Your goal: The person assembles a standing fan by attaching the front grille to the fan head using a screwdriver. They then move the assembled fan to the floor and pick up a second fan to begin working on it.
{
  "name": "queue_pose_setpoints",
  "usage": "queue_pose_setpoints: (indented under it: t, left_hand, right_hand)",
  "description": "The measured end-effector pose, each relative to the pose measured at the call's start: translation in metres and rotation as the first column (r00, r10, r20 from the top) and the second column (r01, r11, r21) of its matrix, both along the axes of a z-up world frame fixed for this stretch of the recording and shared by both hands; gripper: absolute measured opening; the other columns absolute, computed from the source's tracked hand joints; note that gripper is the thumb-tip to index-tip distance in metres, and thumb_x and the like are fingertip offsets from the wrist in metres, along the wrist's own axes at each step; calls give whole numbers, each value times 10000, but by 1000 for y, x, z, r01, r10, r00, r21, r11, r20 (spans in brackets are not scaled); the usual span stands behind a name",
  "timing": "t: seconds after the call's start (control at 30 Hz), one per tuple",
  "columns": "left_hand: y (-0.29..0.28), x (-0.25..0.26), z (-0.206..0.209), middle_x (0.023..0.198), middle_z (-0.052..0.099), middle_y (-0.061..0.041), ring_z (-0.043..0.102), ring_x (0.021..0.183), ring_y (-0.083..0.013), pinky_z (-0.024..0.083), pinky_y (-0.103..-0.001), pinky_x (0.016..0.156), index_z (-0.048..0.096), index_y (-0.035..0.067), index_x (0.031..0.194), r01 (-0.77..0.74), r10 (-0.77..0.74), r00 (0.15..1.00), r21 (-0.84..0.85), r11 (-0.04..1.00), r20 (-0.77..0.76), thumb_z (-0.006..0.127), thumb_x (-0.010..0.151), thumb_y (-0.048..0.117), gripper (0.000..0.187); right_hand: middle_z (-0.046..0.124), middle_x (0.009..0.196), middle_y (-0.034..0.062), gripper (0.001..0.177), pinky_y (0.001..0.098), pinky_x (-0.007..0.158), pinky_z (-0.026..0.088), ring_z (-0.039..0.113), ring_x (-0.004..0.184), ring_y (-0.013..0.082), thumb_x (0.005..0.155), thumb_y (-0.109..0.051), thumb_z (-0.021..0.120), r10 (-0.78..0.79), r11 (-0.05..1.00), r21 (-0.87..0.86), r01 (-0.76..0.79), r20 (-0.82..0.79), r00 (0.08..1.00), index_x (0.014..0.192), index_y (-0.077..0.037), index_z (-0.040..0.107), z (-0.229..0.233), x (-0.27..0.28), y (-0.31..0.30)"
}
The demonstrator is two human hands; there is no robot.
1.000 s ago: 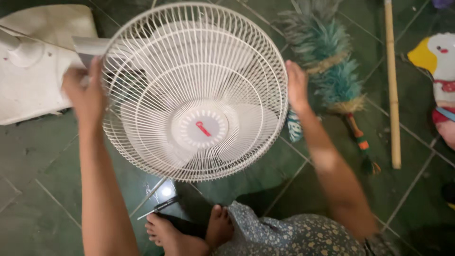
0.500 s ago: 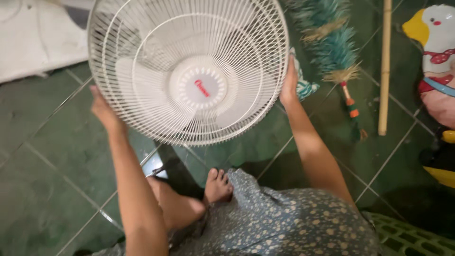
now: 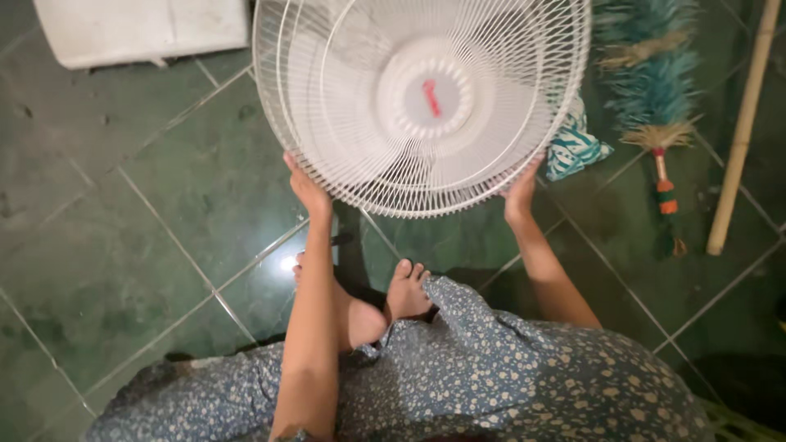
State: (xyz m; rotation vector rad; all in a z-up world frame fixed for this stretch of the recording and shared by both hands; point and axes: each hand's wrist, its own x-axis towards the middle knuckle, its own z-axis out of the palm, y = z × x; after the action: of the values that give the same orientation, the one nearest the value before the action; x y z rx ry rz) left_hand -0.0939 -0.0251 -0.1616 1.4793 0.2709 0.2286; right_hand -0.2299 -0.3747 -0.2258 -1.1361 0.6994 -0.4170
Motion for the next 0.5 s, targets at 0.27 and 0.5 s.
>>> queue_pose_setpoints:
  t: [0.27,0.5]
  left_hand:
    - [-39,-4,91,558,408,-14,365,501,-109,313,-261,447,487,11,681,-120,120,990,1,993,74,485,865,343,379]
    - [-82,-85,105,729,561,-27,547,632,-89,492,-236,572,551,7,855,124,-110,992,-524,842,59,584,786,149,161]
  right_hand:
    - [510,1193,80,768,376,653,579,615,949,232,776,-628,365,-151,982,119,149,1,989,1287,-59,298,48,22,-16]
    - [563,1129,124,750,394,520,509,617,824,272,780,-657,311,60,995,84,-59,1,998,1258,-81,356,92,21,-3]
